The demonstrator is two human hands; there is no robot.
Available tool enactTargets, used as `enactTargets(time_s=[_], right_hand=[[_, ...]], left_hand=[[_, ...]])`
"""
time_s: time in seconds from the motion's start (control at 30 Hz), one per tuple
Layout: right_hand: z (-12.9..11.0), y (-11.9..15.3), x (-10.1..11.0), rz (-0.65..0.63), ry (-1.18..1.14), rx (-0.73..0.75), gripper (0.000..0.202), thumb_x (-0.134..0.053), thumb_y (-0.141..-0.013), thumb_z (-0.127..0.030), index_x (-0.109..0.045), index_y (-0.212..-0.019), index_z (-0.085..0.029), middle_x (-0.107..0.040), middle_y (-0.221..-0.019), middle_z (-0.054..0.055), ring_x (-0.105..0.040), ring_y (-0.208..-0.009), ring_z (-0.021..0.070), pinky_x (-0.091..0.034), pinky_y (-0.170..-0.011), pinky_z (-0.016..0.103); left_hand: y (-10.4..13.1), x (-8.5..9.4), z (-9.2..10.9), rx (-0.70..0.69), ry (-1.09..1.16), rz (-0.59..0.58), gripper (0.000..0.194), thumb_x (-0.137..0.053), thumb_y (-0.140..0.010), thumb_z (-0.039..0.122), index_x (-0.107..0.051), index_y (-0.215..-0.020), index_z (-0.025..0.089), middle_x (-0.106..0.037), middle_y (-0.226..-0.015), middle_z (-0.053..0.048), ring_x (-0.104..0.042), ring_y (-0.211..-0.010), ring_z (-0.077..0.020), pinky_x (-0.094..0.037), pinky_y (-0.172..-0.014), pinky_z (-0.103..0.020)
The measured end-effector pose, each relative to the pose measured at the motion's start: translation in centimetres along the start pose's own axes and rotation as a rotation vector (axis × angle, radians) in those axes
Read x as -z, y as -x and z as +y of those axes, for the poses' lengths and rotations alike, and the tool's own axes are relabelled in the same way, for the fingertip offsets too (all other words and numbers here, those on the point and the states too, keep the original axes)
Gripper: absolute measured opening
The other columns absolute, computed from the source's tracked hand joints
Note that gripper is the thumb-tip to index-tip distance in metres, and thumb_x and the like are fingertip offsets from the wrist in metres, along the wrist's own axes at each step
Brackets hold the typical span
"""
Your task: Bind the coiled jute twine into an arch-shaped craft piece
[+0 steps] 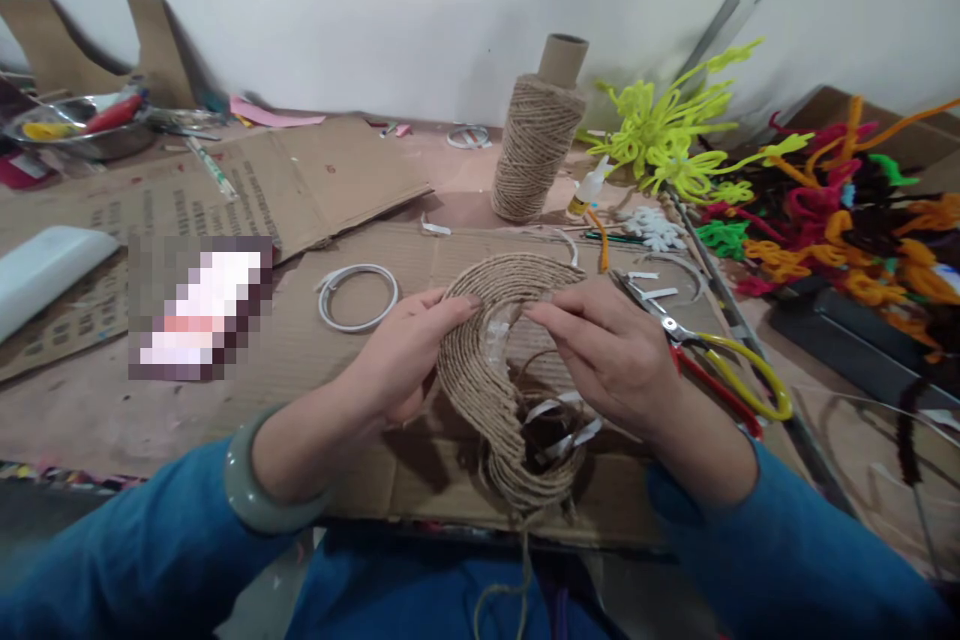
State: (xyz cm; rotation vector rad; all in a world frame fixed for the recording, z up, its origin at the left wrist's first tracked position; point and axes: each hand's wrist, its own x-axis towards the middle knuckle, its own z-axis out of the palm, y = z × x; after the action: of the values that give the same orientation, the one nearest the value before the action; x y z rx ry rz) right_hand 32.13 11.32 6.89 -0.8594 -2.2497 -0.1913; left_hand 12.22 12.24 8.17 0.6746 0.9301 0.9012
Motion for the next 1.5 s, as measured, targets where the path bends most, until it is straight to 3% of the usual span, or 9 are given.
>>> enactTargets(time_s=[0.27,0.57,0.73,0.87,1.07,1.27,1.5], right_hand=[[-0.5,-0.1,0.1,0.019,-0.082,-0.077,0.025,-0.051,-0.083,-0.003,-0.063,-0.102,-0.015,-0.069,-0.087,0.009,-0.065,-0.081,0.0179,-0.056,-0.072,0.031],[-0.7,-0.1,-0.2,-0.102,0.0,0.074,0.03,-0.049,-0.086,-0.004,-0.063,-0.111,-0.014,-0.07,-0.086,0.008,-0.063,-0.075,0.0181,-0.053,-0.066,0.031],[-0.6,0.3,-0.3,-0.101,0.034,0.024,0.032,-0.051,-0.085,-0.003,-0.062,-0.113,-0.015,-0.07,-0.089,0.009,-0.063,-0.077,0.0186,-0.052,-0.068,0.032],[-0.8,0.0,-0.1,-0.06,-0.037,-0.059,0.029,-0.052,-0.085,-0.003,-0.063,-0.109,-0.013,-0.069,-0.087,0.009,-0.064,-0.078,0.0178,-0.054,-0.071,0.031],[-1.7,-0.6,0.2,-0.089,-0.152,-0.118,0.022,-0.05,-0.09,-0.015,-0.064,-0.107,-0.017,-0.07,-0.097,0.009,-0.066,-0.089,0.017,-0.057,-0.078,0.03],[-2.3,-0.4,0.0,-0.096,-0.151,-0.12,0.023,-0.05,-0.09,-0.016,-0.065,-0.108,-0.016,-0.072,-0.098,0.011,-0.067,-0.089,0.0183,-0.058,-0.078,0.032],[-1.9,-0.7,0.1,-0.186,-0.322,-0.219,0.021,-0.049,-0.091,-0.015,-0.062,-0.108,-0.014,-0.072,-0.099,0.009,-0.067,-0.092,0.0141,-0.055,-0.082,0.025]], left_hand=[[-0.2,0.0,0.0,-0.022,0.039,0.004,0.02,-0.064,-0.077,0.019,-0.071,-0.093,0.01,-0.076,-0.08,-0.008,-0.072,-0.071,-0.0185,-0.057,-0.07,-0.027],[-0.2,0.1,-0.2,0.013,0.074,-0.049,0.015,-0.061,-0.08,0.019,-0.071,-0.087,0.011,-0.075,-0.076,-0.008,-0.072,-0.074,-0.0209,-0.058,-0.07,-0.03],[-0.1,0.0,-0.2,0.025,0.056,-0.035,0.014,-0.061,-0.079,0.02,-0.07,-0.085,0.01,-0.075,-0.074,-0.009,-0.072,-0.071,-0.0198,-0.057,-0.064,-0.027],[-0.3,0.0,0.0,-0.034,0.041,0.008,0.015,-0.062,-0.078,0.021,-0.069,-0.086,0.01,-0.074,-0.074,-0.008,-0.071,-0.067,-0.0186,-0.056,-0.061,-0.026],[-0.3,0.3,0.1,-0.205,0.056,0.061,0.017,-0.064,-0.079,0.025,-0.069,-0.091,0.014,-0.074,-0.081,-0.004,-0.071,-0.083,-0.0191,-0.056,-0.076,-0.029],[-0.3,0.1,0.0,-0.268,0.078,0.091,0.015,-0.062,-0.081,0.023,-0.07,-0.091,0.017,-0.074,-0.084,-0.002,-0.069,-0.089,-0.0183,-0.055,-0.079,-0.029],[-0.1,0.2,0.0,-0.29,0.061,0.122,0.014,-0.062,-0.082,0.025,-0.07,-0.09,0.018,-0.074,-0.084,-0.002,-0.068,-0.091,-0.0186,-0.054,-0.078,-0.028]])
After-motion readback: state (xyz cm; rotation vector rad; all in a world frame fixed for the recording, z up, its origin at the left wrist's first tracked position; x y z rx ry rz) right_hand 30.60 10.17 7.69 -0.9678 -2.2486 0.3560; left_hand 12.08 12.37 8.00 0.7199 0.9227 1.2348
